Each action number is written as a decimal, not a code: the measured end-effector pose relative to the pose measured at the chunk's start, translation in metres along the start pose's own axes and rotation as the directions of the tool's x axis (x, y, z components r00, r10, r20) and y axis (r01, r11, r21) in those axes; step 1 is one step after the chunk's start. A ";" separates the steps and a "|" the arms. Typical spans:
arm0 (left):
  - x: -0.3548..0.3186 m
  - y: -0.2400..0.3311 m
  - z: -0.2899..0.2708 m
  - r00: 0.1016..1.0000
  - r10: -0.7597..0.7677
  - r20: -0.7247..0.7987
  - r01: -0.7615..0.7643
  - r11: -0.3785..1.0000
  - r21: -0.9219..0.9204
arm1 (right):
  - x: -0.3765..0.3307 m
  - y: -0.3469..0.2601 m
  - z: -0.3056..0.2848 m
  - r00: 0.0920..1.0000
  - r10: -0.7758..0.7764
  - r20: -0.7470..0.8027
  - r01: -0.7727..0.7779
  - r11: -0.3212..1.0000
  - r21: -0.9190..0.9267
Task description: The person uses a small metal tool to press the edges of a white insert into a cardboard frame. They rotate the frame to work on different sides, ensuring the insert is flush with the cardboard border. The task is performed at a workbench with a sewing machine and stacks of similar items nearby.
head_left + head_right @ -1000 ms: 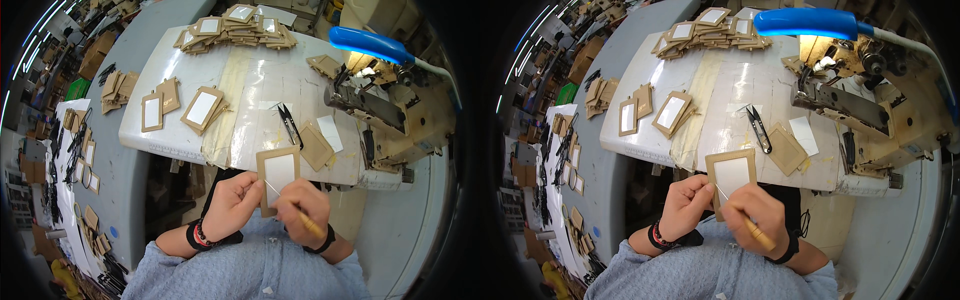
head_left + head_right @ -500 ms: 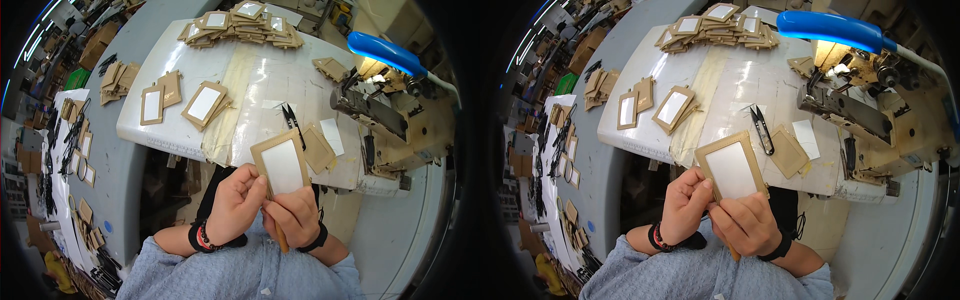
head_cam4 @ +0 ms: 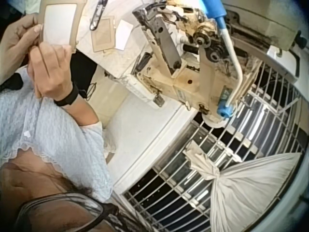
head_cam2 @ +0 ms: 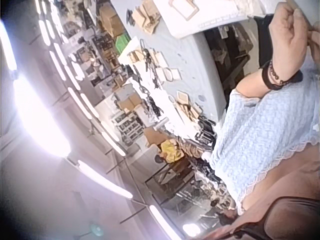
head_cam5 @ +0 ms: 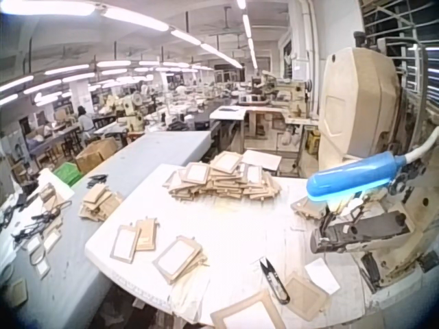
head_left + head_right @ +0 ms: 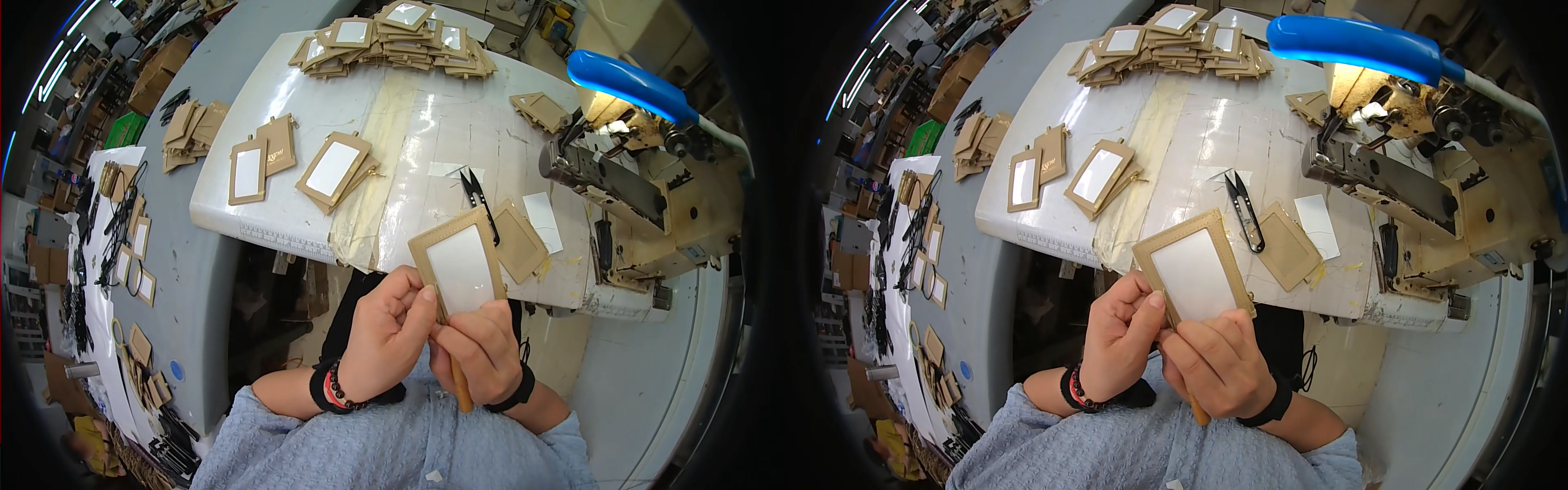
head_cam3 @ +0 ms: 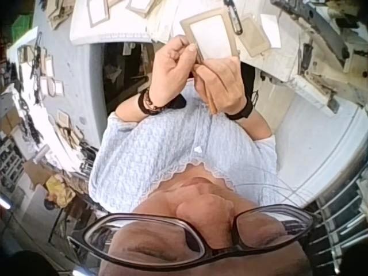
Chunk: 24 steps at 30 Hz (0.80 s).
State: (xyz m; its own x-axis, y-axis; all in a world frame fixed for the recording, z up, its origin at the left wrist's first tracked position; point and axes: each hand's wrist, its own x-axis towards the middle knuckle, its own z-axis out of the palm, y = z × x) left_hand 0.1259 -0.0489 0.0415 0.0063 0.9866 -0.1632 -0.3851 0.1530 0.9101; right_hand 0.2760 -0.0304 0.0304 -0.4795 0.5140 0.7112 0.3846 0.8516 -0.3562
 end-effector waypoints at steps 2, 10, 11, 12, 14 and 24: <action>0.000 0.000 0.001 1.000 0.002 -0.025 -0.001 0.999 0.038 | 0.002 0.000 -0.002 0.999 0.038 -0.006 -0.037 0.997 0.066; -0.004 0.006 -0.004 0.990 0.137 0.045 -0.140 0.833 0.536 | 0.012 0.005 -0.036 0.764 0.560 0.321 -0.603 0.444 0.663; -0.004 0.006 -0.005 0.987 0.148 0.066 -0.160 0.816 0.556 | 0.013 0.005 -0.039 0.644 0.625 0.441 -0.672 0.187 0.717; -0.004 0.006 -0.006 0.983 0.158 0.090 -0.181 0.797 0.576 | 0.012 0.009 -0.040 0.603 0.626 0.495 -0.648 0.022 0.762; -0.004 0.006 -0.005 0.975 0.188 0.118 -0.220 0.766 0.604 | 0.009 0.019 -0.037 0.532 0.594 0.604 -0.545 -0.305 0.781; -0.001 -0.002 -0.004 0.999 -0.003 0.035 -0.003 0.984 0.176 | 0.001 -0.004 -0.014 0.935 0.354 0.011 -0.323 0.842 0.433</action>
State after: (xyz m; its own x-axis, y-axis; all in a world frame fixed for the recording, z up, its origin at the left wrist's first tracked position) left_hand 0.1229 -0.0501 0.0378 0.0397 0.9875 -0.1524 -0.2171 0.1574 0.9634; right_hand 0.2849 -0.0348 0.0406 -0.3210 0.7831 0.5326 0.1375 0.5949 -0.7919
